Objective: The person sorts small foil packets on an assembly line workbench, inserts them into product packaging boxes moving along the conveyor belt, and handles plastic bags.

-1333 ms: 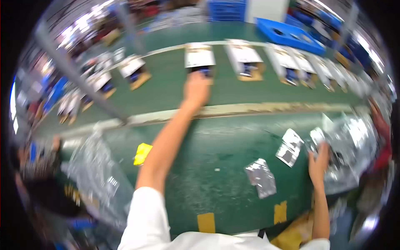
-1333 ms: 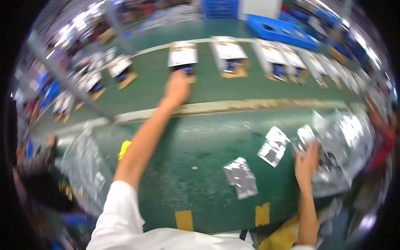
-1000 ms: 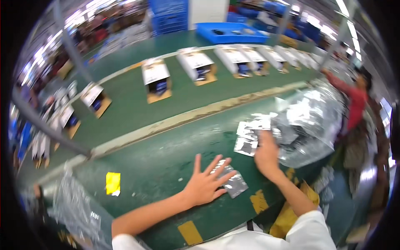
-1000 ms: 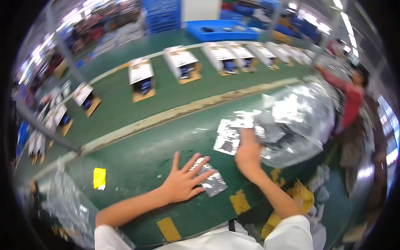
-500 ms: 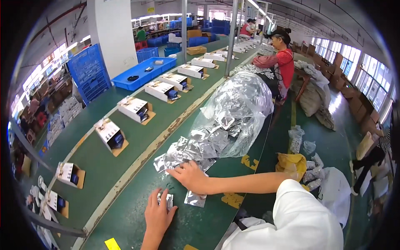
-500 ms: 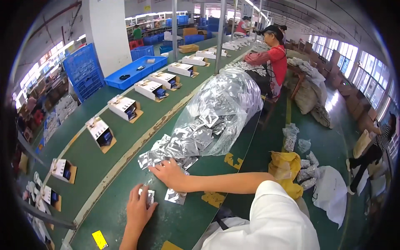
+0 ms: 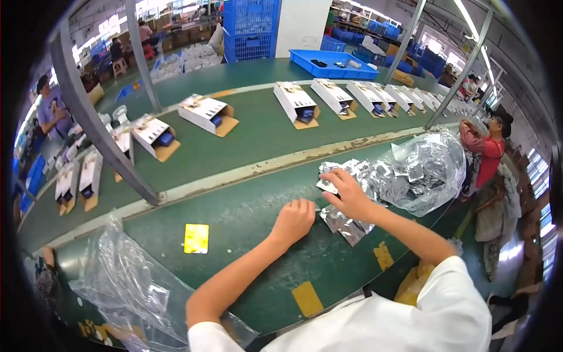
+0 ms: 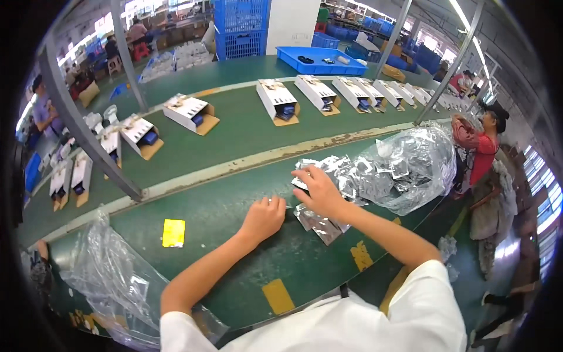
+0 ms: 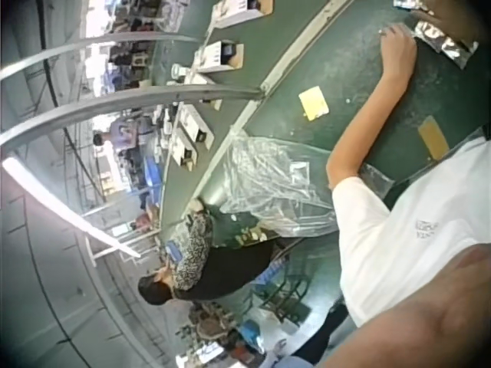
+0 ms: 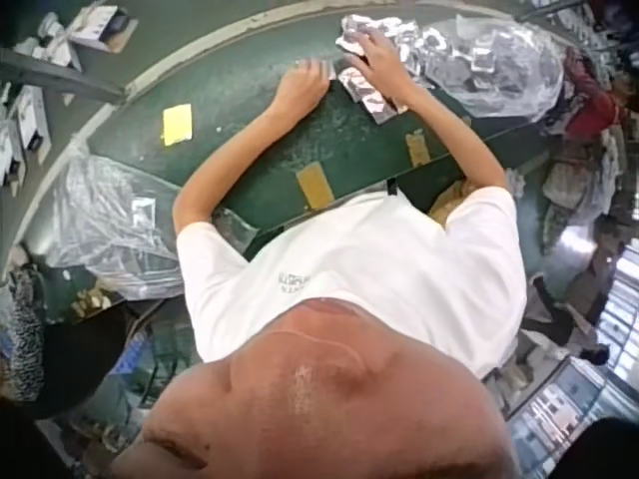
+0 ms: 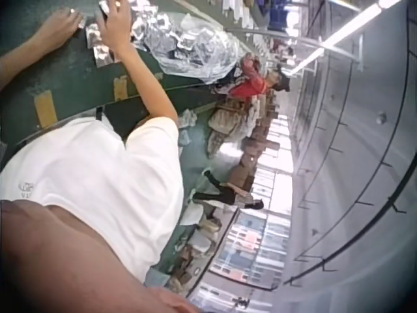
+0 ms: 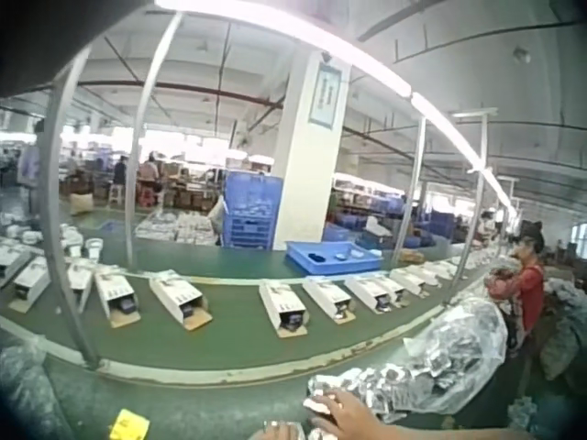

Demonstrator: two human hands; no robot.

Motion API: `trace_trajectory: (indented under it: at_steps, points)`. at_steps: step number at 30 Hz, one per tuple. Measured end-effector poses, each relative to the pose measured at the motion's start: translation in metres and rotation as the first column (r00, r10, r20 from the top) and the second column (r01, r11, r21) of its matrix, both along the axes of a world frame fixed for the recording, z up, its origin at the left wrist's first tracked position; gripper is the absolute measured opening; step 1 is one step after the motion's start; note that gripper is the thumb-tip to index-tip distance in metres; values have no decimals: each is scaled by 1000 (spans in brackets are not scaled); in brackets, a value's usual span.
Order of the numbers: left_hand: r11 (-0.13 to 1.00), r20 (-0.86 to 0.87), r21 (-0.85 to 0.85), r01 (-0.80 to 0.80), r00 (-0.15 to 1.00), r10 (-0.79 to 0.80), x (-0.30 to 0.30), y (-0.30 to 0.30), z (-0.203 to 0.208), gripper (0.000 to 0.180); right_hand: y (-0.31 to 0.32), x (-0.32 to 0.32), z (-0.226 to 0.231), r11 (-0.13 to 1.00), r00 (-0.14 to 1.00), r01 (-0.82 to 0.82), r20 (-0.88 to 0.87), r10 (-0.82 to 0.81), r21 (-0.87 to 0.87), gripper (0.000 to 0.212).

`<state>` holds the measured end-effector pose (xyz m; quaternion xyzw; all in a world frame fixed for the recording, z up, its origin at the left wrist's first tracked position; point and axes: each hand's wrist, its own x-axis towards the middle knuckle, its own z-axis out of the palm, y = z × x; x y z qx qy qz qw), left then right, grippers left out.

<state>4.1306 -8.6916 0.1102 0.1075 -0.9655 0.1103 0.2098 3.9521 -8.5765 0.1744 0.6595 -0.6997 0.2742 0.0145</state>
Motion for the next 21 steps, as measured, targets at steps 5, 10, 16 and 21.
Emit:
trace_trajectory:
  at_steps: [5, 10, 16, 21]
  points:
    - [975, -300, 184, 123, 952, -64, -3, -29, -13, 14, -46, -4, 15, 943, 994, -13, 106, -23, 332, 42]
    - [973, -412, 231, 16, 907, 83, 3, -61, -4, 17, -114, -31, 2, 930, 169, -237, 954, -247, 282, 50]
    - [863, -287, 198, -464, 815, 504, 49, -162, 19, 21, -188, -61, -34, 904, 261, -176, 904, -340, 391, 32]
    - [725, -227, -127, -677, 731, 643, 70, -290, 10, 19, -305, -46, -37, 845, 987, -154, -49, 151, -511, 19]
